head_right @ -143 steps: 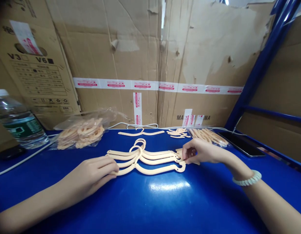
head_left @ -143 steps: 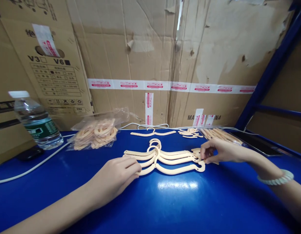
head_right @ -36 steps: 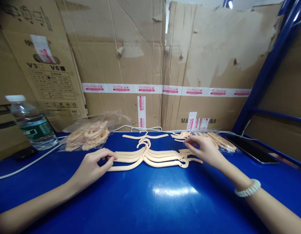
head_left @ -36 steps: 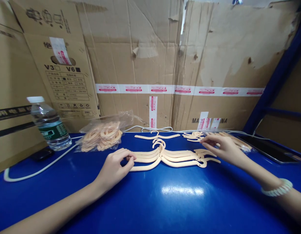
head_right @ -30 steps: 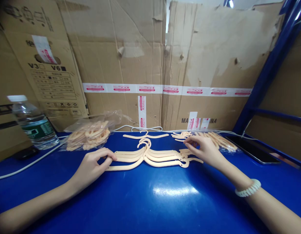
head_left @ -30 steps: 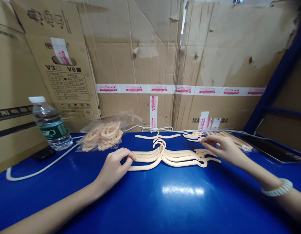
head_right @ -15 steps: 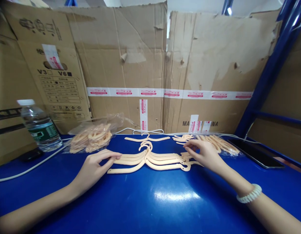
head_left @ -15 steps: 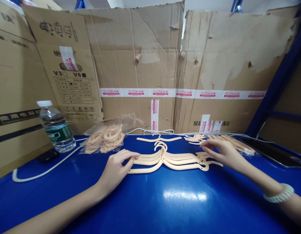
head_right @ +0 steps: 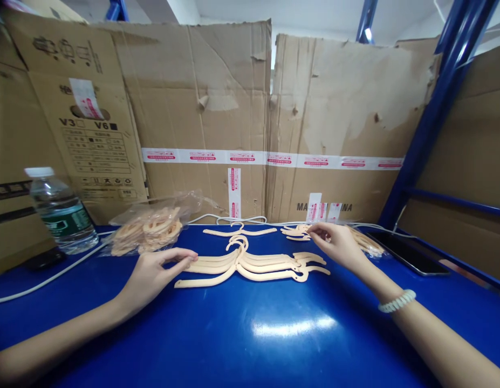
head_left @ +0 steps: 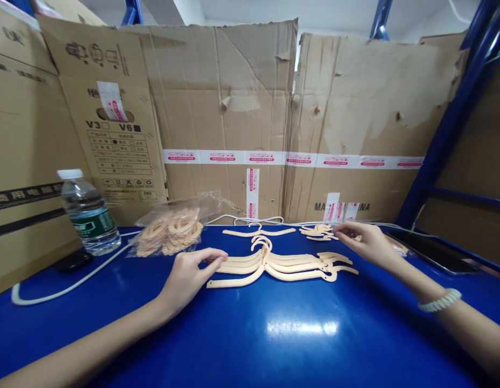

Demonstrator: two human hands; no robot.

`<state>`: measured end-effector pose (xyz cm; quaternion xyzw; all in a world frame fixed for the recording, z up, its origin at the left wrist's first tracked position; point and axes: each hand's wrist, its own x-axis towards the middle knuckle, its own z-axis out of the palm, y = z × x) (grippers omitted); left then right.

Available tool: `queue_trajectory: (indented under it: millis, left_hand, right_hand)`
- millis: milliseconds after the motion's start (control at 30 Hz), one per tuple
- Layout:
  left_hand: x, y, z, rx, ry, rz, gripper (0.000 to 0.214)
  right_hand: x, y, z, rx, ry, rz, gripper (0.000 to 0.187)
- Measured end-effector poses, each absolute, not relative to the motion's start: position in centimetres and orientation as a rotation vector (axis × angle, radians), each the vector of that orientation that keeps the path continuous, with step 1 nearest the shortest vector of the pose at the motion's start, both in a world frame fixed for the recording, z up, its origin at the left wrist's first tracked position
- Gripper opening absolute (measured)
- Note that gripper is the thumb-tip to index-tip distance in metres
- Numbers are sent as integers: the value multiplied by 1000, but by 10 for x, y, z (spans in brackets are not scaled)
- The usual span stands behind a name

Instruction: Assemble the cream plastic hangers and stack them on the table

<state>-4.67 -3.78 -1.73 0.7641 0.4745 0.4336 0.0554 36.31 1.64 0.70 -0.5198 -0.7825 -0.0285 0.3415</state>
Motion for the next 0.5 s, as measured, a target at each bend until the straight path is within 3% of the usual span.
queue_trajectory:
  millis: [500]
  left_hand:
    - [-14, 32, 5, 2600, 1418, 1103, 7]
  right_hand:
    - [381, 87, 16, -2040, -2340, -97, 7]
